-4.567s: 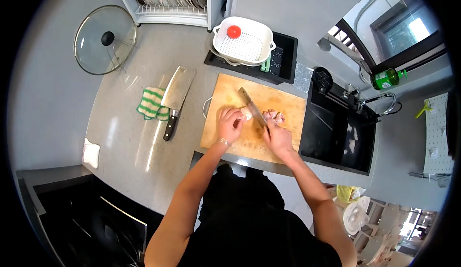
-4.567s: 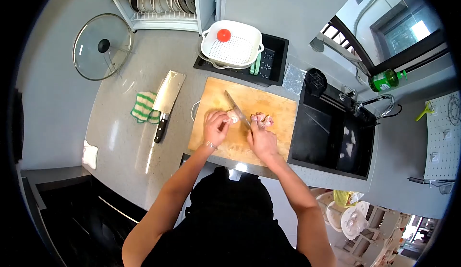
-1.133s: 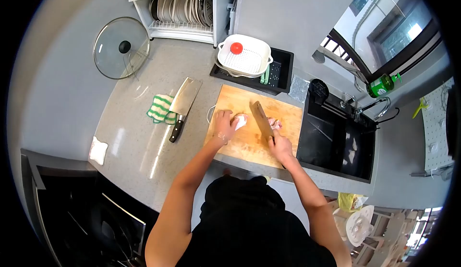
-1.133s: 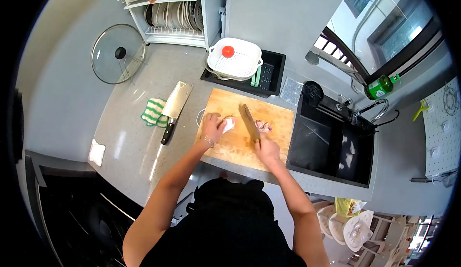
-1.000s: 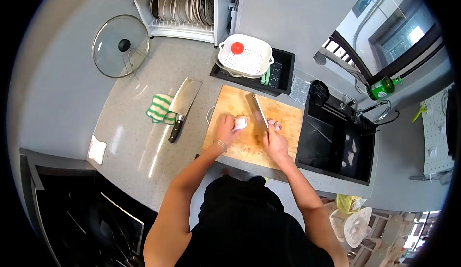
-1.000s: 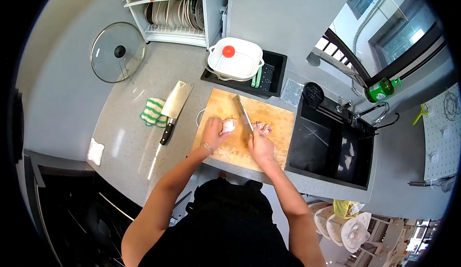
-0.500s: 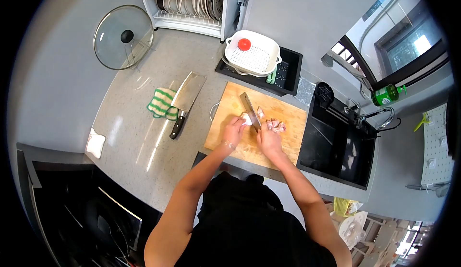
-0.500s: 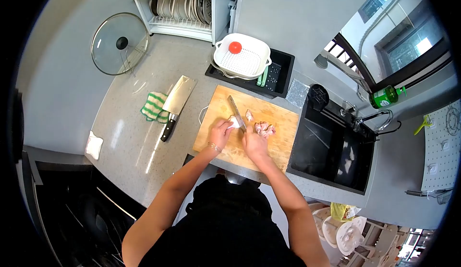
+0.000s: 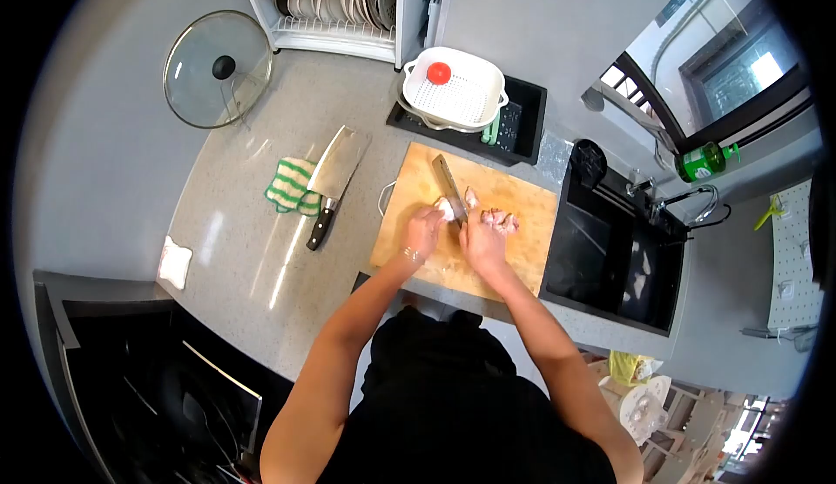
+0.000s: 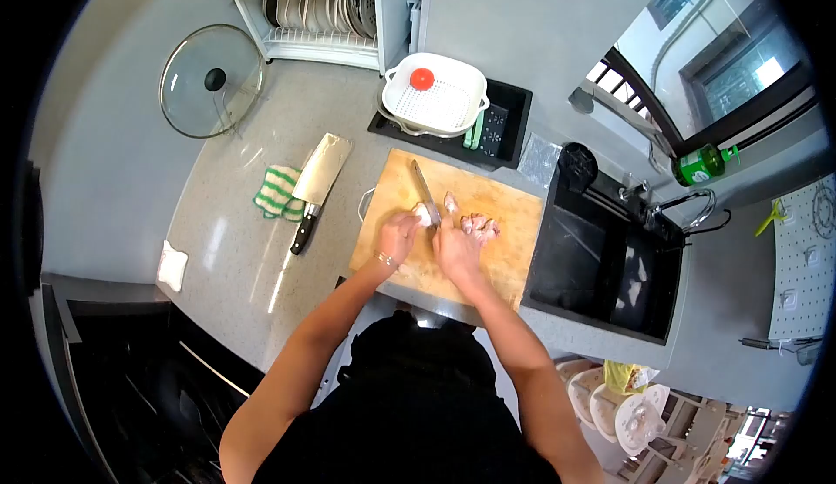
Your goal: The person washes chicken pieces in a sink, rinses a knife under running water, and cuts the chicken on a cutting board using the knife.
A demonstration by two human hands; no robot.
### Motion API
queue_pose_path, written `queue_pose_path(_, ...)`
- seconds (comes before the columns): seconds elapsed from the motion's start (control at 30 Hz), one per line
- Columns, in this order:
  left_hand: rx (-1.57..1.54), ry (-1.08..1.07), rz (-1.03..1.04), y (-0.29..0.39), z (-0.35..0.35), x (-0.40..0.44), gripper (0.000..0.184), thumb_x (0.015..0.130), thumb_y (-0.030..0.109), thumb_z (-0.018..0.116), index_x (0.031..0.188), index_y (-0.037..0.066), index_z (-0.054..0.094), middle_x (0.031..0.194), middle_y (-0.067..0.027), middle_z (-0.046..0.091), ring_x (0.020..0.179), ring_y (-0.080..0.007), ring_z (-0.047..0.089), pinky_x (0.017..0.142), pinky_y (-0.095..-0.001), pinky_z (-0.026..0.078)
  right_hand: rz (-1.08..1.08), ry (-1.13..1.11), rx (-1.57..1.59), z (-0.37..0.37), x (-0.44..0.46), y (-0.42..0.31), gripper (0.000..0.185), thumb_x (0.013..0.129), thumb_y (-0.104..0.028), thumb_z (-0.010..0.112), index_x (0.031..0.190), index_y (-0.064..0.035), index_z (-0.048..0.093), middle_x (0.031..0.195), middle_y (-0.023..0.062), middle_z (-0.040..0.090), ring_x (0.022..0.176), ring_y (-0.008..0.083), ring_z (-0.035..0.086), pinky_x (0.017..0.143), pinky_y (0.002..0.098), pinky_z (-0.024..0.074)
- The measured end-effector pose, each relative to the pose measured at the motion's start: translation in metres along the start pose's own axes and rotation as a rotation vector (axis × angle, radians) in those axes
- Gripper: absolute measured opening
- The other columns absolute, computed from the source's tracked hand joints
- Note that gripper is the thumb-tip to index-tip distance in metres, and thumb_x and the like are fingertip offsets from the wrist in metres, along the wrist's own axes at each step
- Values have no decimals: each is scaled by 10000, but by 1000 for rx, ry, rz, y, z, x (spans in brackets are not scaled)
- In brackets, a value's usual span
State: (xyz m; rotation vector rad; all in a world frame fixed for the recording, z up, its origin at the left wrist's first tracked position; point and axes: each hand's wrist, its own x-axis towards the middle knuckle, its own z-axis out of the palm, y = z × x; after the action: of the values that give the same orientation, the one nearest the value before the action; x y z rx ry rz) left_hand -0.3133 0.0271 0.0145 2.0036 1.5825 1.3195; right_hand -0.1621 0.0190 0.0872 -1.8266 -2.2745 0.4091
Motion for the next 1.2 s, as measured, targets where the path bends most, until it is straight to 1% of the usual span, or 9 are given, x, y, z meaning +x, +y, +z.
queue_pose_path(0.17,-5,-27,-29,2,-4,-2,131,744,12,652,873,14,675,870,-163,654,789,-324,627,705,-379,517,-98,62,293,15,14,32,360,894,-219,477,1174,7,458,741,272,609,717,435,605,695,523,457)
queue_pose_path(0.3,-7,-40,-27,-3,0,0,138,741,1,643,875,15,676,866,-161,653,787,-325,625,703,-377,515,-110,141,132,-51,23,-3,226,910,-228,474,948,-6,467,603,221,579,555,433,568,537,523,448)
queue_pose_path(0.43,-8,22,31,2,-2,0,154,746,7,593,874,38,674,835,-129,642,761,-310,610,656,-392,505,-138,363,277,-86,14,-39,231,925,-214,480,964,14,467,611,214,584,541,424,567,503,514,436)
queue_pose_path(0.7,30,-15,18,-3,0,-7,142,741,5,592,851,31,679,844,-131,652,782,-313,615,697,-389,507,-12,-31,85,11,12,6,388,869,-208,476,1187,12,477,715,217,641,618,374,630,619,498,491)
queue_pose_path(0.8,1,11,37,-7,0,-1,145,745,5,581,849,32,678,848,-136,653,787,-314,618,701,-390,507,184,-227,730,15,20,41,370,892,-238,470,1191,-19,479,782,231,645,626,383,626,625,505,484)
queue_pose_path(0.9,3,-33,19,-10,3,1,142,743,-10,611,861,22,683,863,-150,659,794,-316,627,721,-375,513,-5,-54,683,39,25,59,325,907,-243,473,1170,-53,485,800,234,633,590,395,605,576,493,479)
queue_pose_path(0.93,14,-66,-2,-10,4,-2,142,742,-18,628,866,17,686,871,-156,663,798,-316,631,731,-367,517,-244,263,340,20,24,39,236,908,-206,484,1058,-24,487,707,217,615,550,402,581,523,486,463)
queue_pose_path(1.1,49,-43,13,-3,-1,0,131,750,-6,625,862,18,689,863,-158,659,793,-319,628,729,-372,516,-190,325,257,-100,21,-48,192,917,-213,482,895,-24,454,596,192,587,520,388,573,490,493,442)
queue_pose_path(1.2,50,-49,0,2,-4,0,126,756,2,619,860,16,690,853,-162,655,784,-323,623,720,-381,511,-144,387,199,-82,13,-47,218,913,-236,487,892,-21,458,588,188,588,521,372,586,484,487,445)
